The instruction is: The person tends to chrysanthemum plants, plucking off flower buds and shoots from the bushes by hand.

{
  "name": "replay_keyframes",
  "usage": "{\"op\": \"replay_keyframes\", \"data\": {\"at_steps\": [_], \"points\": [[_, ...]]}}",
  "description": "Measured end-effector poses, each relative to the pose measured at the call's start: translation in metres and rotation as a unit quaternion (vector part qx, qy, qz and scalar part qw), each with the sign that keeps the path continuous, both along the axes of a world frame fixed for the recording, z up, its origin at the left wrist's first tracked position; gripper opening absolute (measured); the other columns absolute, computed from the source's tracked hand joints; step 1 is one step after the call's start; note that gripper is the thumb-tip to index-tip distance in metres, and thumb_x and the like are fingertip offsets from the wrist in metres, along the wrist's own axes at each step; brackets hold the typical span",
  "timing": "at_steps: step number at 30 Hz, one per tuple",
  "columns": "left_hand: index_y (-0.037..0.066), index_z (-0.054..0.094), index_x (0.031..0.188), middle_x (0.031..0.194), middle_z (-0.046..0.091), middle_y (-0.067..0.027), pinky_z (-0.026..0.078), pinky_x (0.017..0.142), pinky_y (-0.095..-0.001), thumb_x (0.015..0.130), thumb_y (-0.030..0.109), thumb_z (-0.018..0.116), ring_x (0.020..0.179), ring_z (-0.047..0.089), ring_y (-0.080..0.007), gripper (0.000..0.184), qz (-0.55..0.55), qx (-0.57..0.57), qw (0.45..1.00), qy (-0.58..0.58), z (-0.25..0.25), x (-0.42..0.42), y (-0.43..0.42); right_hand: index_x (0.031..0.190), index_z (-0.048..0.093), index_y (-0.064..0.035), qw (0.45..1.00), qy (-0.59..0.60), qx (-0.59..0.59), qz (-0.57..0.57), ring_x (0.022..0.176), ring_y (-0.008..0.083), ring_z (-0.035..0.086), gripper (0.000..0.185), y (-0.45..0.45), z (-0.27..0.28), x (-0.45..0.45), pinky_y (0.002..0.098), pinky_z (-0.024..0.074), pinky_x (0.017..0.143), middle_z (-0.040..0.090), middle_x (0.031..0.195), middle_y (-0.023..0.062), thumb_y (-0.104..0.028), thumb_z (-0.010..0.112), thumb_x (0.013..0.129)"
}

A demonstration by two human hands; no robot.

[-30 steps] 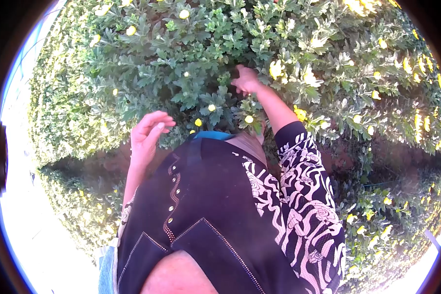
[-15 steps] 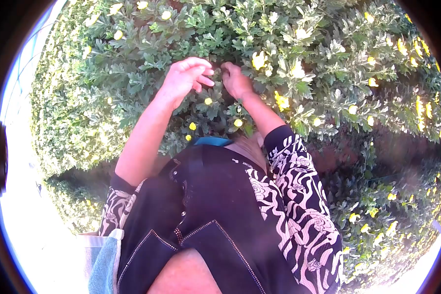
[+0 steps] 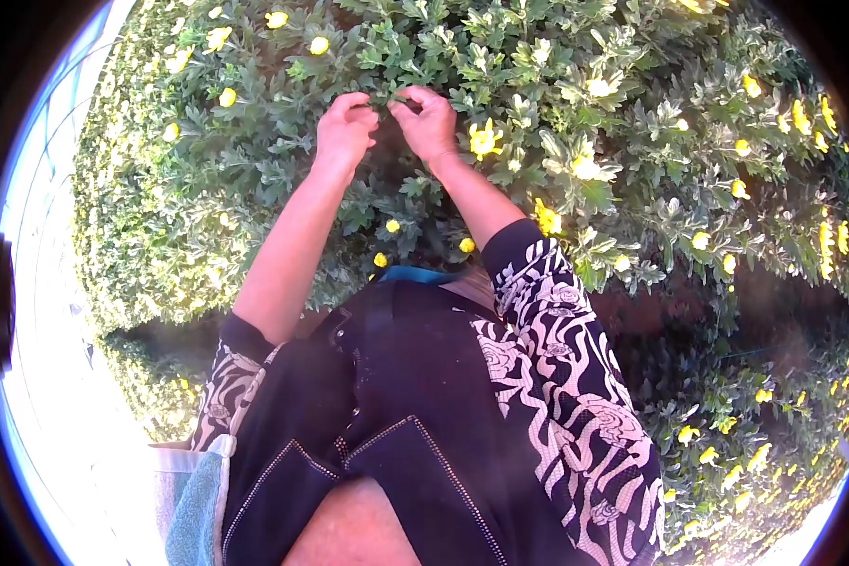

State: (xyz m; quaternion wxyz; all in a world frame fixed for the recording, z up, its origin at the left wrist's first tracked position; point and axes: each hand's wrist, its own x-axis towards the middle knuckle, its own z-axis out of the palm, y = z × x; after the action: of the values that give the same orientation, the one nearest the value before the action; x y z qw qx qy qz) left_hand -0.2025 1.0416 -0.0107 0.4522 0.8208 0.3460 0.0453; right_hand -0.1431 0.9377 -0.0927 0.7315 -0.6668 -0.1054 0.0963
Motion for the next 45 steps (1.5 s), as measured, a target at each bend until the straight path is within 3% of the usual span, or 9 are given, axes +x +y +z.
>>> {"op": "replay_keyframes", "data": {"at_steps": [11, 13, 18, 21, 22, 24, 27, 31, 45], "points": [[0.000, 0.067, 0.089, 0.074, 0.067, -0.0067, 0.051, 0.060, -0.0286, 0.081, 0.002, 0.068, 0.062, 0.063, -0.0129, 0.009, 0.057, -0.040, 0.991, -0.114, -0.006, -0.009, -0.011, 0.094, 0.066, -0.0043, 0.921, 0.331, 0.184, 0.092, 0.069, 0.0153, 0.070, 0.008, -0.021, -0.002, -0.004, 0.0236, 0.0469, 0.046, 0.070, 0.085, 0.0047, -0.009, 0.065, 0.088], [0.000, 0.064, 0.083, 0.071, 0.064, -0.0039, 0.049, 0.059, -0.0270, 0.081, 0.000, 0.067, 0.062, 0.061, -0.0104, 0.003, 0.077, -0.059, 0.988, -0.120, 0.000, -0.012, -0.017, 0.089, 0.066, -0.0034, 0.938, 0.342, 0.007, 0.053, 0.063, 0.0152, 0.068, 0.008, -0.020, -0.014, 0.000, 0.0240, 0.0483, 0.046, 0.069, 0.081, 0.0054, -0.010, 0.067, 0.086], [0.008, 0.065, 0.090, 0.078, 0.063, 0.0019, 0.047, 0.052, -0.0248, 0.086, 0.006, 0.064, 0.066, 0.056, -0.0066, 0.005, 0.010, 0.012, 0.994, -0.106, -0.030, -0.021, -0.003, 0.074, 0.065, -0.0008, 0.979, 0.193, -0.027, 0.052, 0.056, 0.0203, 0.063, 0.014, -0.017, -0.043, 0.008, 0.0294, 0.0502, 0.053, 0.068, 0.070, 0.0098, -0.012, 0.069, 0.082], [0.003, 0.063, 0.084, 0.068, 0.058, -0.0020, 0.045, 0.061, -0.0269, 0.079, 0.002, 0.069, 0.061, 0.052, -0.0101, 0.008, 0.026, -0.010, 0.991, -0.133, -0.025, -0.019, -0.012, 0.070, 0.066, 0.0001, 0.957, -0.002, -0.290, 0.001, 0.061, 0.0288, 0.061, 0.018, -0.016, -0.078, 0.023, 0.0385, 0.0482, 0.064, 0.064, 0.067, 0.0171, -0.016, 0.073, 0.069], [0.004, 0.063, 0.084, 0.068, 0.058, -0.0021, 0.045, 0.060, -0.0271, 0.079, 0.002, 0.067, 0.061, 0.053, -0.0103, 0.007, 0.012, -0.006, 0.991, -0.135, -0.024, -0.022, -0.015, 0.079, 0.068, -0.0031, 0.950, -0.003, -0.313, 0.010, 0.057, 0.0230, 0.059, 0.010, -0.031, -0.049, 0.018, 0.0344, 0.0476, 0.060, 0.064, 0.064, 0.0095, -0.008, 0.070, 0.070], [0.004, 0.062, 0.084, 0.067, 0.058, -0.0027, 0.045, 0.059, -0.0279, 0.080, 0.001, 0.066, 0.061, 0.053, -0.0110, 0.007, 0.001, 0.020, 0.992, -0.127, -0.020, -0.022, -0.015, 0.096, 0.069, -0.0074, 0.995, 0.071, 0.040, 0.058, 0.060, 0.0122, 0.057, 0.026, -0.026, -0.065, 0.015, 0.0276, 0.0466, 0.059, 0.064, 0.069, 0.0014, 0.000, 0.067, 0.071], [0.005, 0.061, 0.085, 0.067, 0.058, -0.0043, 0.045, 0.058, -0.0294, 0.080, 0.001, 0.065, 0.060, 0.053, -0.0127, 0.007, -0.031, -0.012, 0.985, -0.172, -0.035, -0.021, -0.012, 0.121, 0.063, -0.0100, 0.945, 0.159, 0.153, 0.243, 0.064, 0.0030, 0.052, 0.050, -0.043, -0.007, 0.007, 0.0198, 0.0435, 0.056, 0.060, 0.076, -0.0047, 0.009, 0.062, 0.075], [0.004, 0.059, 0.086, 0.071, 0.054, 0.0034, 0.039, 0.057, -0.0223, 0.086, 0.001, 0.062, 0.064, 0.046, -0.0036, 0.004, -0.087, 0.040, 0.988, -0.117, -0.010, -0.023, -0.024, 0.114, 0.066, -0.0061, 0.944, 0.175, 0.114, 0.255, 0.070, 0.0046, 0.059, 0.031, -0.047, 0.014, 0.007, 0.0201, 0.0455, 0.056, 0.068, 0.086, -0.0005, -0.003, 0.069, 0.083], [0.004, 0.063, 0.089, 0.076, 0.062, 0.0005, 0.044, 0.060, -0.0236, 0.084, 0.000, 0.062, 0.066, 0.053, -0.0048, 0.007, -0.056, 0.012, 0.990, -0.130, 0.000, -0.036, -0.040, 0.097, 0.062, -0.0090, 0.850, 0.374, 0.312, 0.200, 0.073, 0.0172, 0.068, 0.010, -0.052, -0.010, -0.007, 0.0279, 0.0525, 0.055, 0.069, 0.091, 0.0049, -0.005, 0.065, 0.088]]}}
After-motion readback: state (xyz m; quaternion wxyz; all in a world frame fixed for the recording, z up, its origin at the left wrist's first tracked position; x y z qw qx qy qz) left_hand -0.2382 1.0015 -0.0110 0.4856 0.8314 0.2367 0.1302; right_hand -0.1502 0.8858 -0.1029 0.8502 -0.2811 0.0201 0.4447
